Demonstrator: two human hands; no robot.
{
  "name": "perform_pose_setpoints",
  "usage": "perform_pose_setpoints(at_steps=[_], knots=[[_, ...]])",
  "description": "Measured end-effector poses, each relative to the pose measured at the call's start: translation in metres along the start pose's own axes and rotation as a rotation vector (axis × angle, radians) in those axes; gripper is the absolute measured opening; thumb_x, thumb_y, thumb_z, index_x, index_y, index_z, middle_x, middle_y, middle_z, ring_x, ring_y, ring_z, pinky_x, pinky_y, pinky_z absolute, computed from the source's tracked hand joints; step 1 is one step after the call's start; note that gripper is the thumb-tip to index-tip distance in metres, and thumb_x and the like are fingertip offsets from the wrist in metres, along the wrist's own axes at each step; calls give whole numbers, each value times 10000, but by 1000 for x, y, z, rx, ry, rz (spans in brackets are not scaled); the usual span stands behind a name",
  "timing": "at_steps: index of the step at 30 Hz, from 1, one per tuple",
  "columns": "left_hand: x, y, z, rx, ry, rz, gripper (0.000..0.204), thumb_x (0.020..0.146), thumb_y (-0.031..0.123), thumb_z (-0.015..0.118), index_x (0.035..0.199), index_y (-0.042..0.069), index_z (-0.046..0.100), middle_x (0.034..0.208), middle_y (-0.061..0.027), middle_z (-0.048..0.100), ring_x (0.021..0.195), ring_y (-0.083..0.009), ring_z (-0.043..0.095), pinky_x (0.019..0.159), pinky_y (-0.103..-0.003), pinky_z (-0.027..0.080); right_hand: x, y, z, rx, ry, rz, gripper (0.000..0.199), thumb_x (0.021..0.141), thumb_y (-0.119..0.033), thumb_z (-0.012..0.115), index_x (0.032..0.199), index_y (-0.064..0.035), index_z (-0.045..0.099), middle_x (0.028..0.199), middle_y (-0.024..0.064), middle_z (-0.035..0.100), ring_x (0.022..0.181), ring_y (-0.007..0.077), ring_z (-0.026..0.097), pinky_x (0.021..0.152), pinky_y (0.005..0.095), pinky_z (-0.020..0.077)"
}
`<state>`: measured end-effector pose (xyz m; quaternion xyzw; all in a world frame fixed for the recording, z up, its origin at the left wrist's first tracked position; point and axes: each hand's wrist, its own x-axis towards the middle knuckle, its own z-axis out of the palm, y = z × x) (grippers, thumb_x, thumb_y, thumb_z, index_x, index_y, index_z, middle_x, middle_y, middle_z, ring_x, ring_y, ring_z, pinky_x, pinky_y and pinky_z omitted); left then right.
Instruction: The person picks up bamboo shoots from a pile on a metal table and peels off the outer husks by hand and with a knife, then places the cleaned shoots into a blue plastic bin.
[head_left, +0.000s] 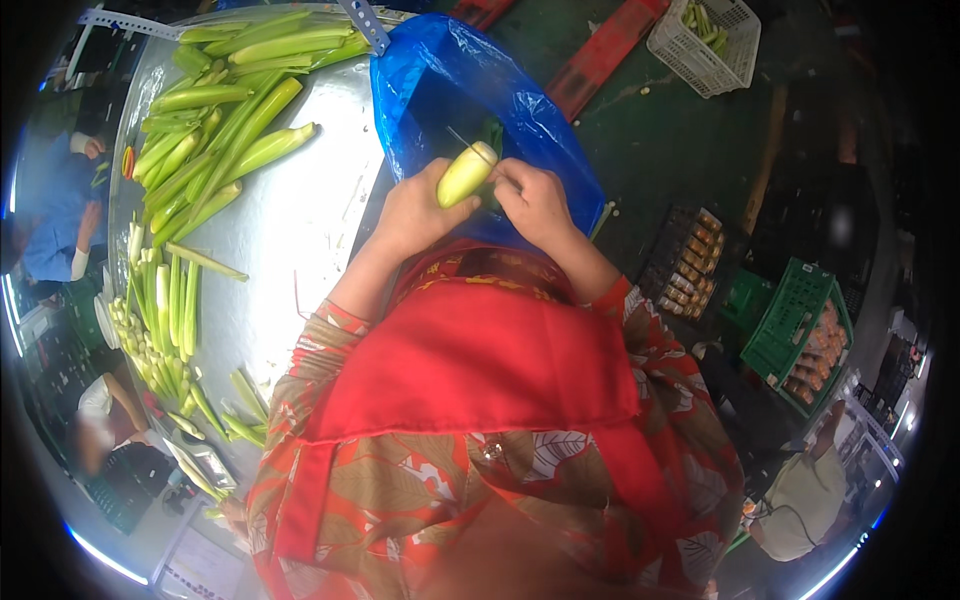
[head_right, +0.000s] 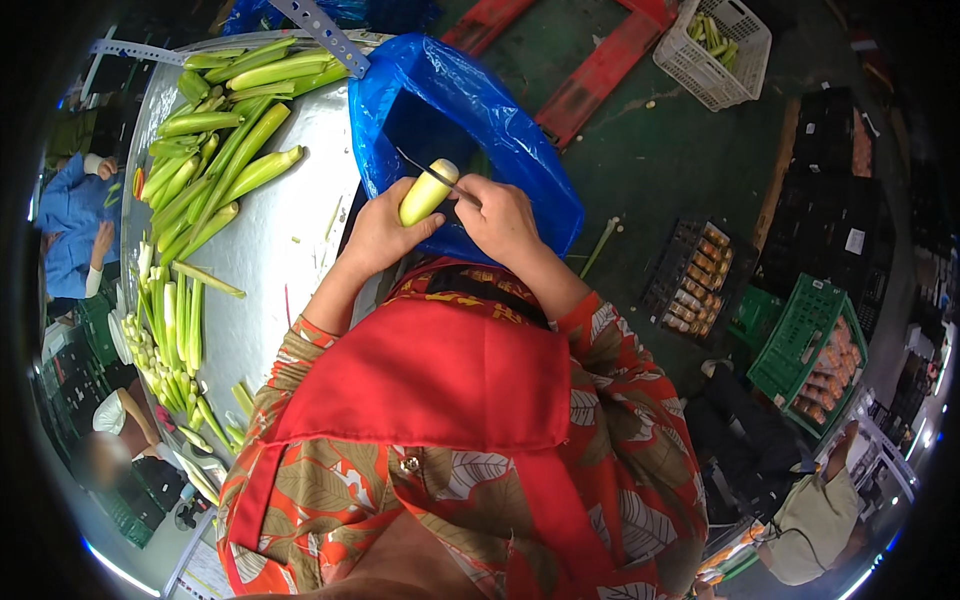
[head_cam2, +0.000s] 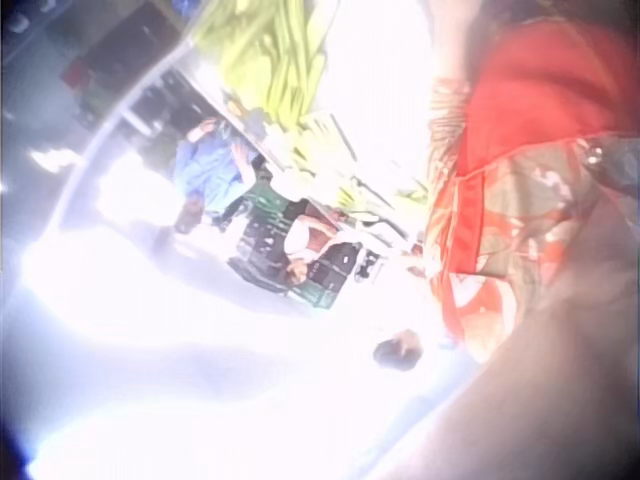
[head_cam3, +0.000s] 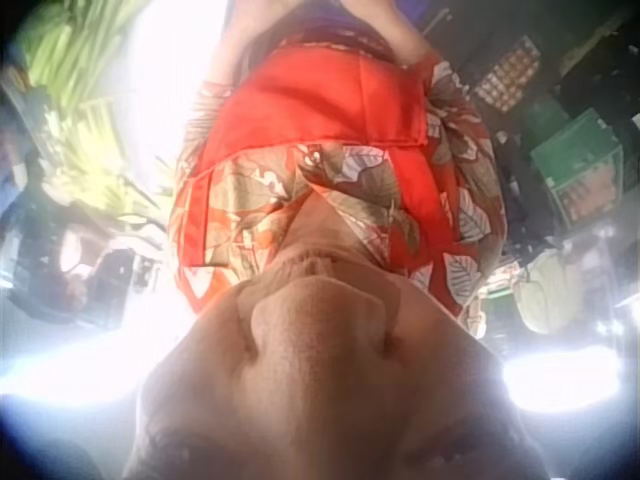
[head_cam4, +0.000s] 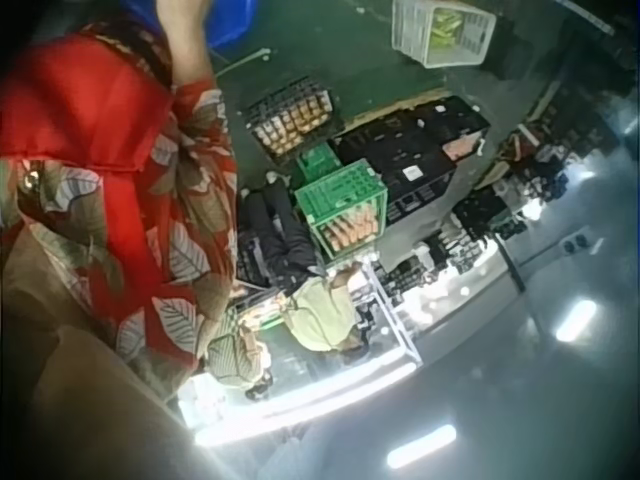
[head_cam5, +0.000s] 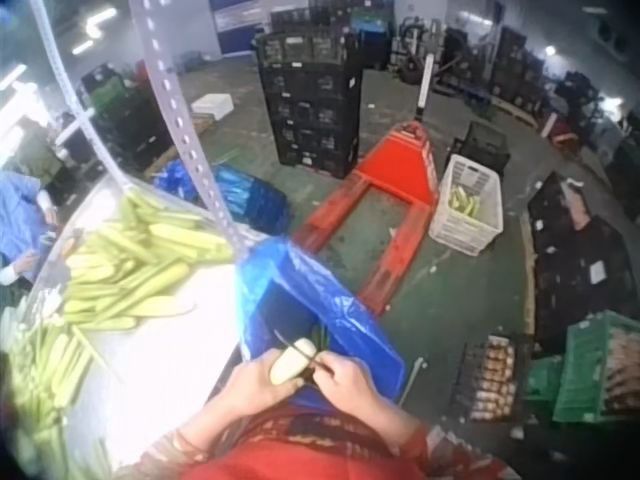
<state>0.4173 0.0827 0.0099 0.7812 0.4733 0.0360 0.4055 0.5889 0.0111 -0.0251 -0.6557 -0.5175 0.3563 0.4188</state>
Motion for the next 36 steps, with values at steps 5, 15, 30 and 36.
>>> perform_pose_setpoints(at_steps=[5,15,30,36], knots=[[1,-2,3,3,8,27,399,772,302,731,1068,84,575,825,-167,640,777,-355,632,690,-391,489,2,2,1,-47,-1,7,174,802,-158,540,885,-52,649,756,177,642,731,366,632,638,423,493],[-5,6,0,3,-31,4,377,770,297,708,1053,77,589,864,-197,653,836,-371,640,732,-426,496,-3,19,4,-64,-58,109,194,831,-187,525,877,-45,649,792,202,642,775,391,623,677,450,490],[2,-12,-39,-1107,-127,30,613,947,529,437,1333,54,396,919,-68,560,778,-142,565,677,-266,485,4,-17,9,478,-104,106,227,847,-203,661,851,23,641,662,31,620,615,96,587,583,256,467],[21,-15,-55,-1157,78,77,648,918,613,405,1176,25,495,940,-106,587,825,-185,584,736,-308,493,8,-48,53,279,-160,-158,584,779,-222,747,1259,7,504,788,109,672,597,176,612,556,298,478]])
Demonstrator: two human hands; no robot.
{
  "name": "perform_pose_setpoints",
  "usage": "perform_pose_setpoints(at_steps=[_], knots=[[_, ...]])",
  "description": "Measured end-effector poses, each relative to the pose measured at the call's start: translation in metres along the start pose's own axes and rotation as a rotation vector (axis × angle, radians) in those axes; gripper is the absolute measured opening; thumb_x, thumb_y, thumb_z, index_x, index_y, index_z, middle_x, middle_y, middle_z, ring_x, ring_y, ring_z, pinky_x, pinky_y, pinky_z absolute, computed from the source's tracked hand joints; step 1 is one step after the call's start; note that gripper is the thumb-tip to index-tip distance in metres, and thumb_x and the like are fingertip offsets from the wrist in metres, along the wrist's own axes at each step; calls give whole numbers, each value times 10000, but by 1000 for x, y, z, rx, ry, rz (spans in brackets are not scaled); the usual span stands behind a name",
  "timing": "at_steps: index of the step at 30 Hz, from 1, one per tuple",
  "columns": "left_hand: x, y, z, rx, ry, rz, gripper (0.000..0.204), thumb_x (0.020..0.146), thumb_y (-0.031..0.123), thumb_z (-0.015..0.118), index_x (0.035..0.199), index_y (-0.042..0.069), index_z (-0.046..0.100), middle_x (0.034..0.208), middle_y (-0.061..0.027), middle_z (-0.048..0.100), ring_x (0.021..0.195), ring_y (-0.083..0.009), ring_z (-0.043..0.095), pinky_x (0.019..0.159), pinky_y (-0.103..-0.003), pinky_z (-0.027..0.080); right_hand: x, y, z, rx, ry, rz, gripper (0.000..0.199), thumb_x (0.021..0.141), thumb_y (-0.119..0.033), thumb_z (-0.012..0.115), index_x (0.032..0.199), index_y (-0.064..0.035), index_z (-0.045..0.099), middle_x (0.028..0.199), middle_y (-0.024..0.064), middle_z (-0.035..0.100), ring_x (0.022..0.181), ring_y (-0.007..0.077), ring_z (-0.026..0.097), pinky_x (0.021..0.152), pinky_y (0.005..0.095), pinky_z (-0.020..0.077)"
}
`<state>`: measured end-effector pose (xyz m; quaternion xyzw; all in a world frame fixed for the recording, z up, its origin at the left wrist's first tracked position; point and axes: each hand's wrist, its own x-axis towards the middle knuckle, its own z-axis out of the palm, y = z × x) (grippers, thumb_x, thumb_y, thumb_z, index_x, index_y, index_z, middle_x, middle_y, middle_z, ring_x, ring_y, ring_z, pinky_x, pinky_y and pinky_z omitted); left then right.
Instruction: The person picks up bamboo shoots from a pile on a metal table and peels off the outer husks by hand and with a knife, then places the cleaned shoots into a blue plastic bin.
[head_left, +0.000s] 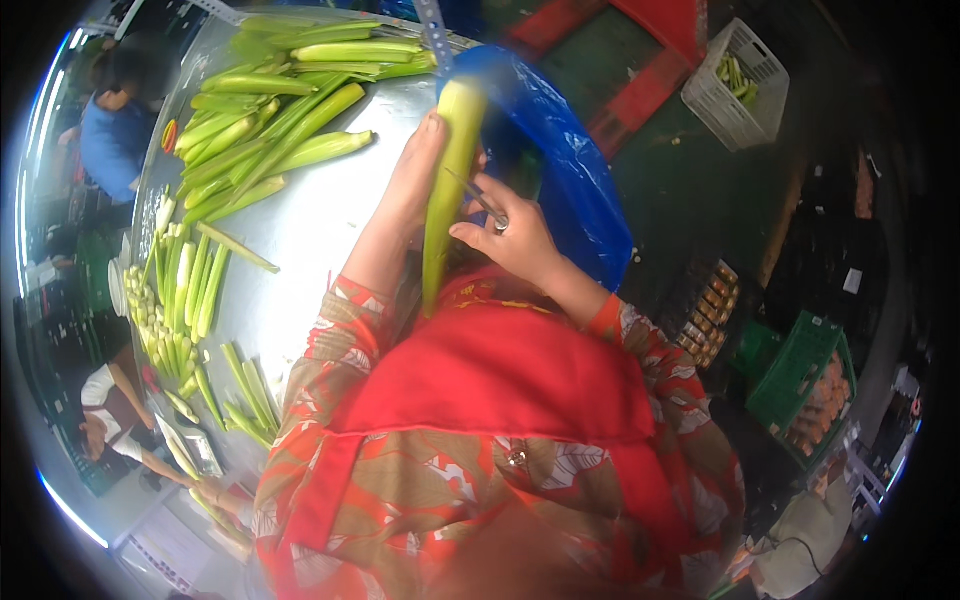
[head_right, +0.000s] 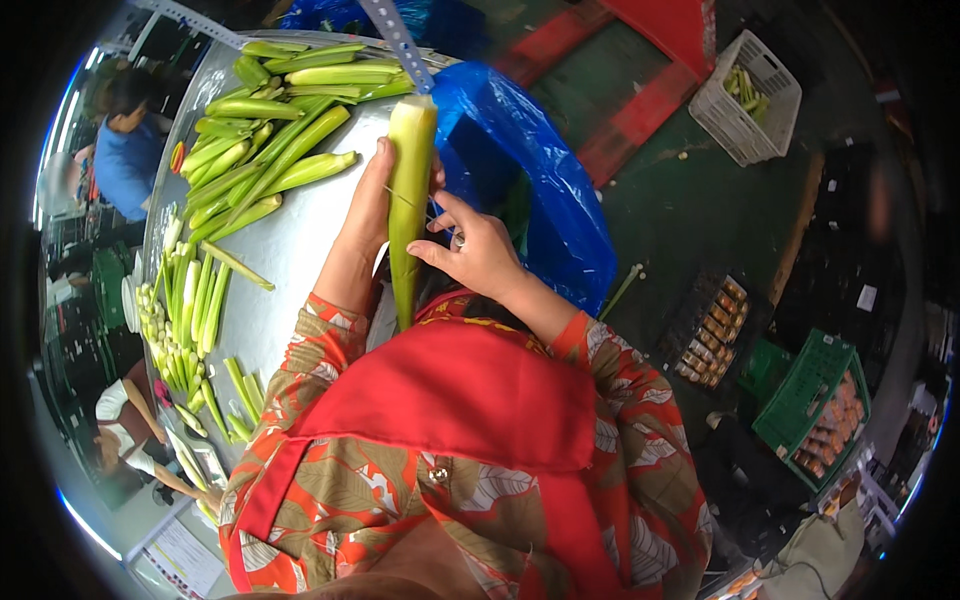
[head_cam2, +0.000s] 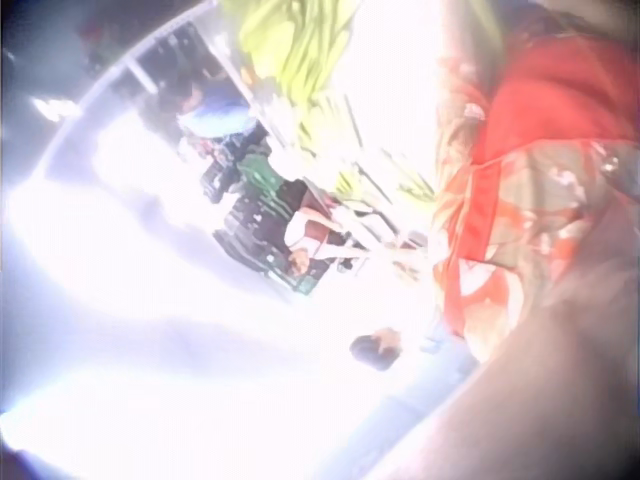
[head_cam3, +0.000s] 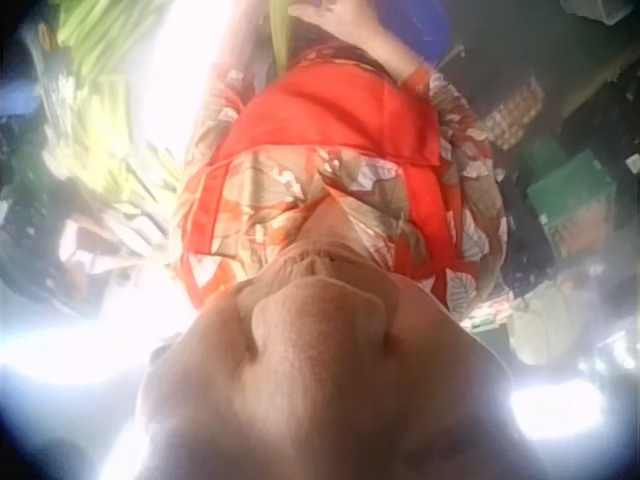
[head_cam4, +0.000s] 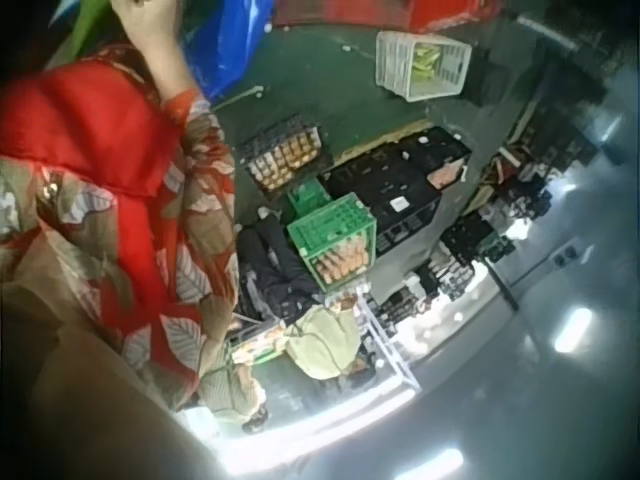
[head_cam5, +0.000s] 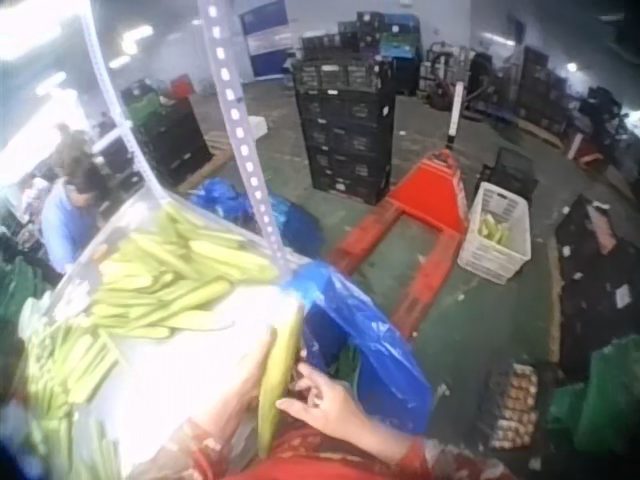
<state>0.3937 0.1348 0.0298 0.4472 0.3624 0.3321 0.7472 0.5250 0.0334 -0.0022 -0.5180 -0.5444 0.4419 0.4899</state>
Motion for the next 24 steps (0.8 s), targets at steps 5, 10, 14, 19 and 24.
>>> perform_pose_setpoints(at_steps=[5,10,14,19,24], knots=[[15,11,-9,-103,-5,169,727,878,676,419,1159,11,506,934,-100,547,837,-195,553,764,-328,495,24,-14,14,-31,69,-146,541,809,-137,665,1289,21,469,785,129,632,657,223,624,621,316,488],[17,18,-10,-278,12,290,528,888,483,589,1160,48,465,908,-114,576,817,-203,597,795,-386,538,33,-28,16,-103,30,-95,488,828,-94,572,1297,7,479,863,141,642,775,210,640,712,313,497],[15,21,-12,-195,76,243,548,915,503,530,1170,21,480,944,-144,604,881,-240,632,787,-393,546,36,-21,18,-179,85,-99,462,816,-98,564,1267,-10,512,790,136,622,709,207,627,674,323,495],[10,24,-9,-252,71,149,739,906,623,412,1278,-15,434,1090,-196,595,1075,-336,596,883,-433,519,36,-10,15,-207,244,-99,419,782,-70,583,1198,-23,564,705,112,598,631,205,606,620,321,494],[1,-10,-8,360,265,435,457,877,204,659,1219,-23,460,1069,-134,593,975,-174,567,832,-306,477,38,-19,2,-211,306,-117,413,759,-69,621,1170,-50,588,697,99,627,602,219,632,600,329,512]])
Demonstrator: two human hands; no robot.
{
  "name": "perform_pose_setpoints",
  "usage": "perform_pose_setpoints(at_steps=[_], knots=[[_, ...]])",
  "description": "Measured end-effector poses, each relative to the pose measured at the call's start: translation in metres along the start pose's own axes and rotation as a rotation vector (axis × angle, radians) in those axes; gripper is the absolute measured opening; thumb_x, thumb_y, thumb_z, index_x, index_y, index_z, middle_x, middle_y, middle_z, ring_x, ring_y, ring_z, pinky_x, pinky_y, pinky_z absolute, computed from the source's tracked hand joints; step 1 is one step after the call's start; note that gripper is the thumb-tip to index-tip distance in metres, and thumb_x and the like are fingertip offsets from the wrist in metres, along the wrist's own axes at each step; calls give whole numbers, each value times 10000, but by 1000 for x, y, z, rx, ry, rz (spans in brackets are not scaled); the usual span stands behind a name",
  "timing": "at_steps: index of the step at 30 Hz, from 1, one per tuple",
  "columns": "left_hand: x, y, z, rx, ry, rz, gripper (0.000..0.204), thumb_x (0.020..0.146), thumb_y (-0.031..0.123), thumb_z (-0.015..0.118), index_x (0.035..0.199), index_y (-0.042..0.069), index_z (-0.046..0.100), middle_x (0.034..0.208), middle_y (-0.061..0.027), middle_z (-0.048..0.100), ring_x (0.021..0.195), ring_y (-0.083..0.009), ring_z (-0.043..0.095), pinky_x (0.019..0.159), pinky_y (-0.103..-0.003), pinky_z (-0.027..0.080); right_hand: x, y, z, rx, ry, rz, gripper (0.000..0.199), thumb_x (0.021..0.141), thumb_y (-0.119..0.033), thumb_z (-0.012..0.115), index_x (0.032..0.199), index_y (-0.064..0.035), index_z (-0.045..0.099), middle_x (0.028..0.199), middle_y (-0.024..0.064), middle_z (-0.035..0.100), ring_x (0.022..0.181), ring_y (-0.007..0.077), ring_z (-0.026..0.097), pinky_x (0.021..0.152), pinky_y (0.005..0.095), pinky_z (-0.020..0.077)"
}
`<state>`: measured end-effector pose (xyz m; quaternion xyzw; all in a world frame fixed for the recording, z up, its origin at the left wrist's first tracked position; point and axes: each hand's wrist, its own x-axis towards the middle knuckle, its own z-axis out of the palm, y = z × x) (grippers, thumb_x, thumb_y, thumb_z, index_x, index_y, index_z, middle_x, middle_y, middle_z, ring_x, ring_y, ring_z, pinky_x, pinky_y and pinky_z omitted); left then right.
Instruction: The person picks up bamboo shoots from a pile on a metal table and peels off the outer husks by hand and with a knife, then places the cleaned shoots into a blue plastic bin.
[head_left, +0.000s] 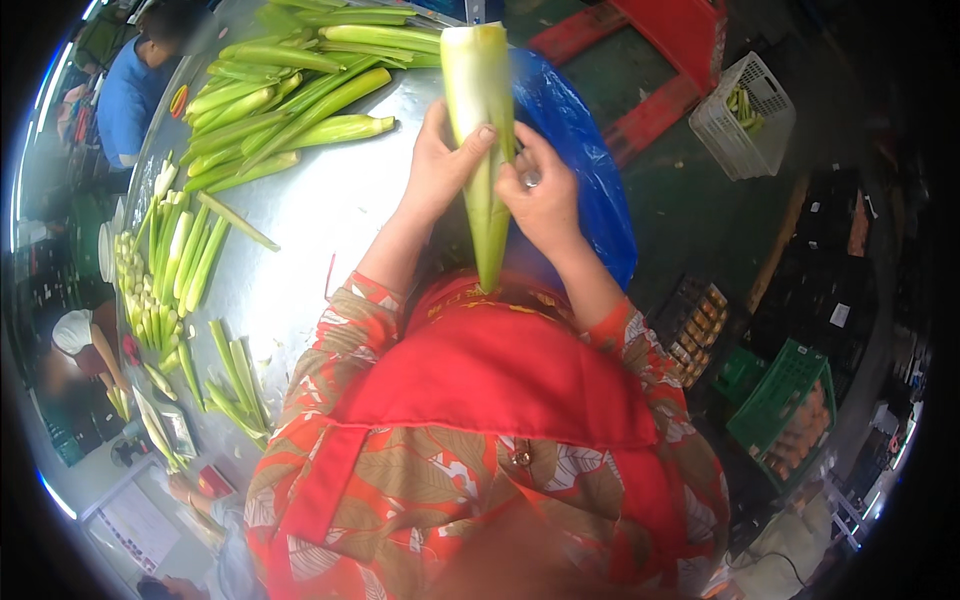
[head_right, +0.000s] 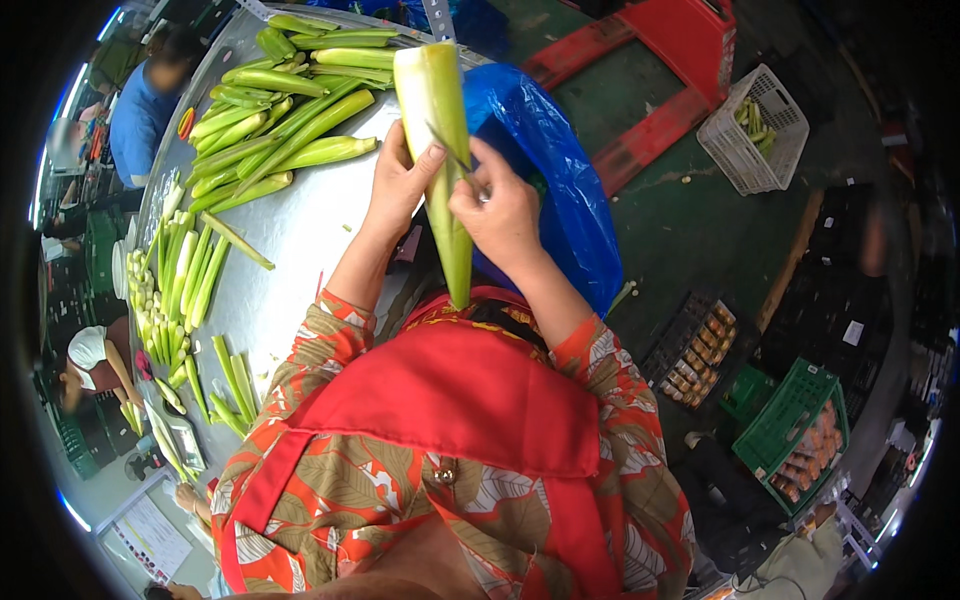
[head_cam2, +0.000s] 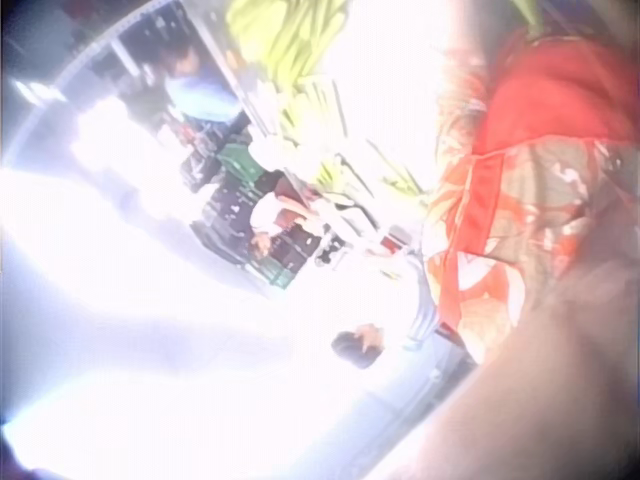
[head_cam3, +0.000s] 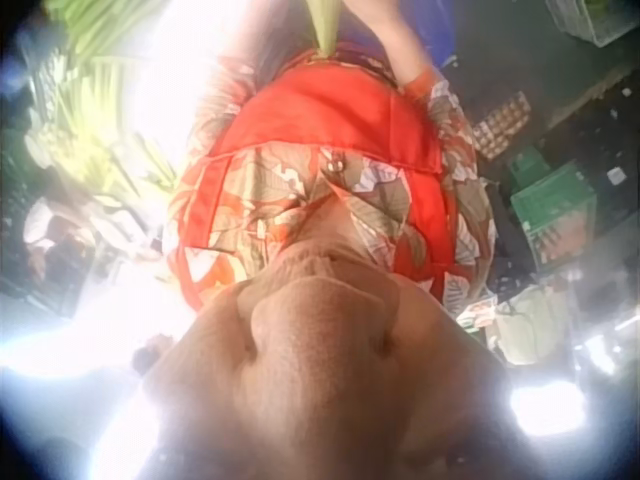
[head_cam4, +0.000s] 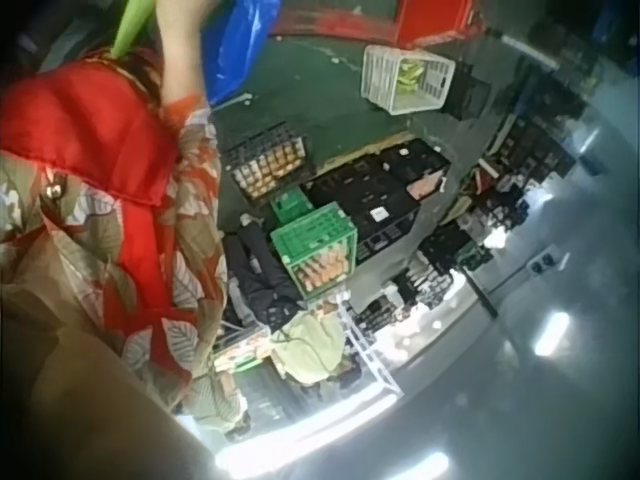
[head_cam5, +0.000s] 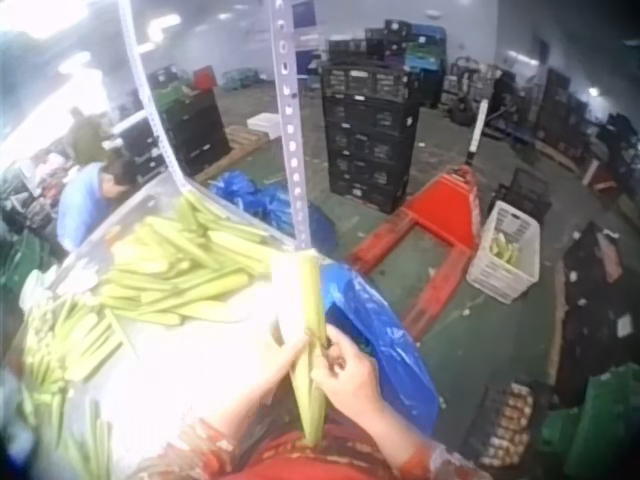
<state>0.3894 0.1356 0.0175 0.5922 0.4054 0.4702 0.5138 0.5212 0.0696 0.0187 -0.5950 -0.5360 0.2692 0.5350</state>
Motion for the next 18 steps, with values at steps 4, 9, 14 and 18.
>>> perform_pose_setpoints(at_steps=[4,9,14,18], knots=[[-3,9,-18,-301,-2,-249,493,912,266,581,1281,-3,394,792,-83,542,606,-159,566,517,-277,479,14,2,-38,-4,133,59,389,798,-48,601,1186,-40,582,794,83,659,667,136,623,625,300,512],[-24,7,-74,-597,-108,-301,649,877,415,543,1339,-1,359,770,-53,503,532,-118,464,442,-227,389,-8,61,-101,-159,-432,343,411,767,-117,607,1157,13,608,611,-33,458,572,46,446,533,249,396],[-65,-8,-126,-677,192,-370,557,892,405,545,1309,58,423,780,-27,511,580,-125,468,493,-240,396,-53,154,-89,-211,-660,875,412,779,-214,673,1115,17,616,728,37,600,604,116,548,557,283,442],[-111,-42,-202,-681,667,-449,427,905,378,563,1243,128,487,792,-17,536,625,-125,511,542,-254,446,-40,233,-50,-251,-431,720,388,823,-284,684,1096,-18,616,785,88,638,566,157,553,524,316,443]])
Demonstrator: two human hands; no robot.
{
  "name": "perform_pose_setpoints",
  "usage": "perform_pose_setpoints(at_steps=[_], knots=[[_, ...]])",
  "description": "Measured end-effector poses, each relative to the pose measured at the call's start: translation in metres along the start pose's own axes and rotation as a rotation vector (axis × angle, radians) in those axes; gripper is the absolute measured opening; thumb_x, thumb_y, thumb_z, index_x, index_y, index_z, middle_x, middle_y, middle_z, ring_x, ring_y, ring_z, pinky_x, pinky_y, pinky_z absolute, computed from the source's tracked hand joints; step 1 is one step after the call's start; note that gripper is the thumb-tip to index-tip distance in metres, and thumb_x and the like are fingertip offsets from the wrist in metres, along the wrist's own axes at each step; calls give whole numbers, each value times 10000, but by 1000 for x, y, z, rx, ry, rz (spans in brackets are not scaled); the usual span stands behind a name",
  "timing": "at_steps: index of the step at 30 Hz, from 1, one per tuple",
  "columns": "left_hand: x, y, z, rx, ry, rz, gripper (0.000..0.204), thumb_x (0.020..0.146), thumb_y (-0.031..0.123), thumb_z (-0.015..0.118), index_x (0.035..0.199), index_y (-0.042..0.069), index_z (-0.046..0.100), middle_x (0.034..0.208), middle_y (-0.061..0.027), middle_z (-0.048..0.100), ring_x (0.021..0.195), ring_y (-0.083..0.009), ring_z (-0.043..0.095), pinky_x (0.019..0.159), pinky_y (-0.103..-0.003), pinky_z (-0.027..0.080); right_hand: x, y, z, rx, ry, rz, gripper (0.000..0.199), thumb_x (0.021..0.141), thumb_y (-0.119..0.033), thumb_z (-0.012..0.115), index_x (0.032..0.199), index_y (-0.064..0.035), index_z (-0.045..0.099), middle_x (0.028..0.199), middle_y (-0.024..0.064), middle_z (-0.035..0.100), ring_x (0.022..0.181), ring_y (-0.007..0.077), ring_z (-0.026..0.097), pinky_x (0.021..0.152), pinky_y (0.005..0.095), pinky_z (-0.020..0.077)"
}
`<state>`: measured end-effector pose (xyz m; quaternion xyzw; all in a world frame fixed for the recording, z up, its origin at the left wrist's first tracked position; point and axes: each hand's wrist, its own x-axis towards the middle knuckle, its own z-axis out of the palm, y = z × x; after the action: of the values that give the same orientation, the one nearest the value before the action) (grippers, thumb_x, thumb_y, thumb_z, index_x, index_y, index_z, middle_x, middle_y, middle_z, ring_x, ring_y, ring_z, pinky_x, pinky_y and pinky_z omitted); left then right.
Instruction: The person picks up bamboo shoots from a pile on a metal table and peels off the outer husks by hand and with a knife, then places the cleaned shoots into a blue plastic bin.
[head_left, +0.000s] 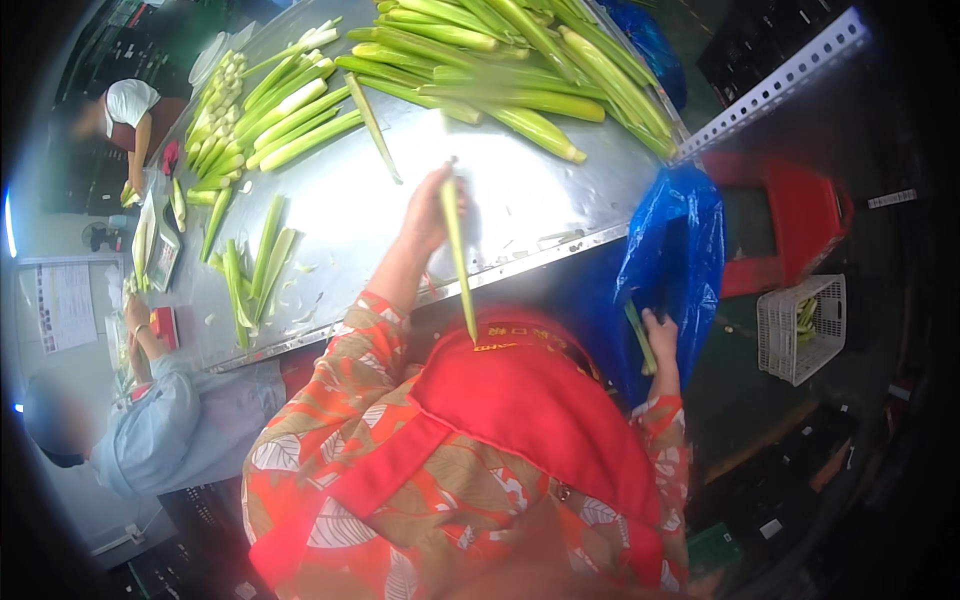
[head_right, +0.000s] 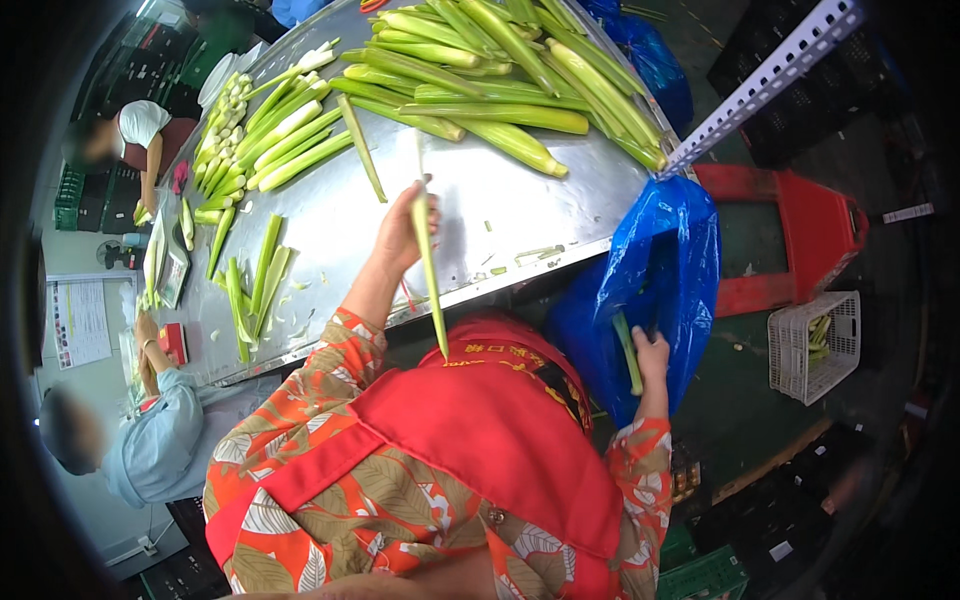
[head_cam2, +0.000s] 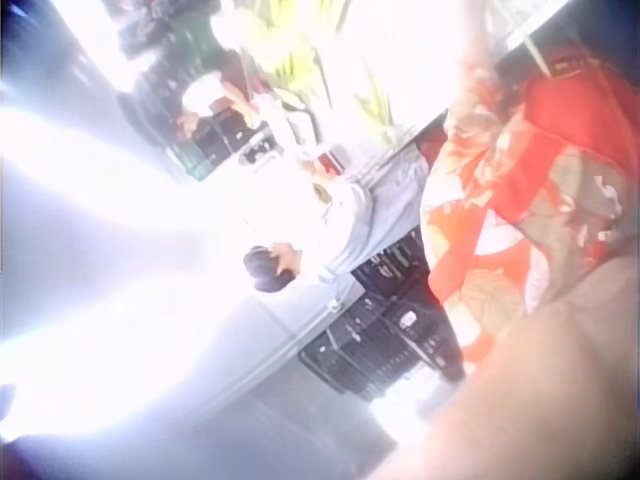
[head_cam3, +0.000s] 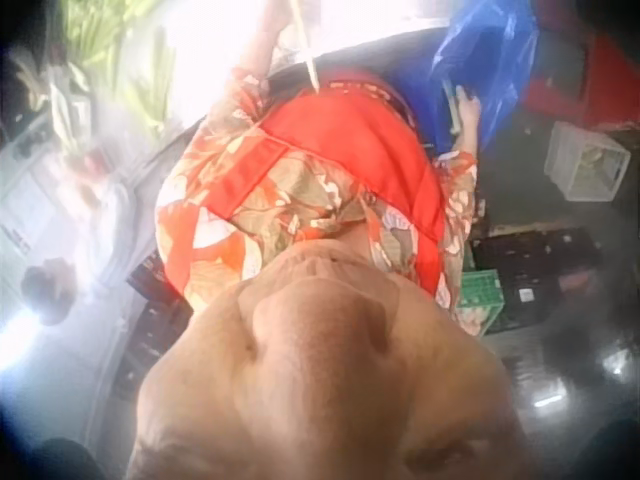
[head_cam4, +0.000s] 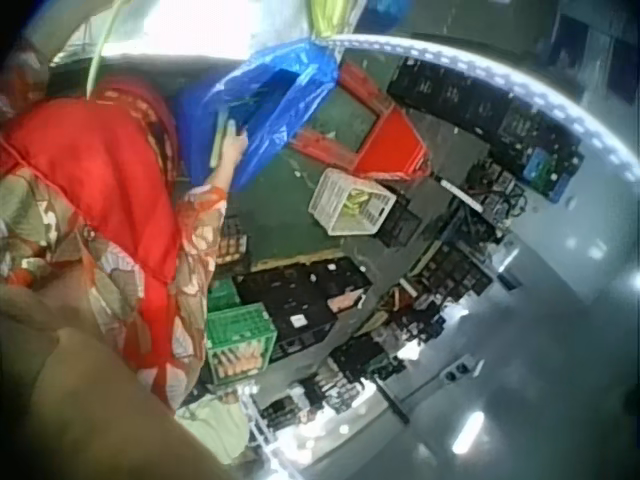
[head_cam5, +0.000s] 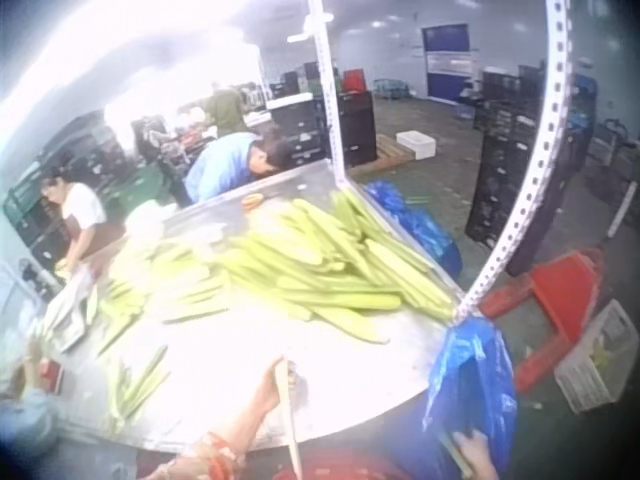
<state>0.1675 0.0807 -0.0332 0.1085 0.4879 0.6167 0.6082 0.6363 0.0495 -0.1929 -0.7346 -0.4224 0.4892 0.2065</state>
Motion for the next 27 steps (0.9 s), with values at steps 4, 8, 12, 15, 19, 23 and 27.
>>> perform_pose_setpoints(at_steps=[4,8,12,15,19,23,27], knots=[[40,55,-105,-82,359,286,257,915,284,577,998,49,513,748,-68,528,649,-187,542,586,-317,482,-14,-70,-1,88,7,150,346,860,-298,647,1076,-29,614,827,111,653,476,118,516,392,251,382],[97,152,-224,-156,473,507,313,962,283,508,1123,14,494,956,-133,612,833,-302,590,779,-410,478,-20,-66,3,13,-80,175,305,876,-255,628,1073,-22,618,801,101,649,436,112,499,360,250,362],[122,217,-204,304,720,545,849,831,435,667,1447,34,242,1443,-160,355,1300,-294,374,1033,-448,343,-44,-53,9,-11,-28,186,296,878,-216,623,1105,-26,627,723,68,618,436,113,507,360,253,364],[155,200,-192,1029,754,696,653,815,314,686,1366,73,432,1335,-150,503,1165,-278,530,961,-365,418,-56,-56,17,11,13,182,273,873,-194,627,1097,-38,639,617,31,557,412,107,475,360,259,348],[151,122,-89,1684,36,800,368,786,167,658,1112,2,610,1196,-174,584,1052,-325,585,892,-412,468,-67,-63,23,27,57,135,263,866,-185,634,1081,-37,655,606,18,548,417,94,454,385,258,340],[157,101,-50,1888,-30,958,366,722,92,634,1069,16,548,1092,-143,559,1026,-359,529,877,-438,441,-66,-56,27,5,113,21,261,855,-174,643,1072,-31,667,642,13,572,460,79,468,427,252,351],[149,99,-47,1979,-4,835,412,737,141,655,1120,72,521,1174,-83,522,1114,-299,503,921,-434,397,-62,-41,31,-28,147,-86,256,842,-163,645,1056,-26,675,733,46,636,591,119,552,553,271,433]])
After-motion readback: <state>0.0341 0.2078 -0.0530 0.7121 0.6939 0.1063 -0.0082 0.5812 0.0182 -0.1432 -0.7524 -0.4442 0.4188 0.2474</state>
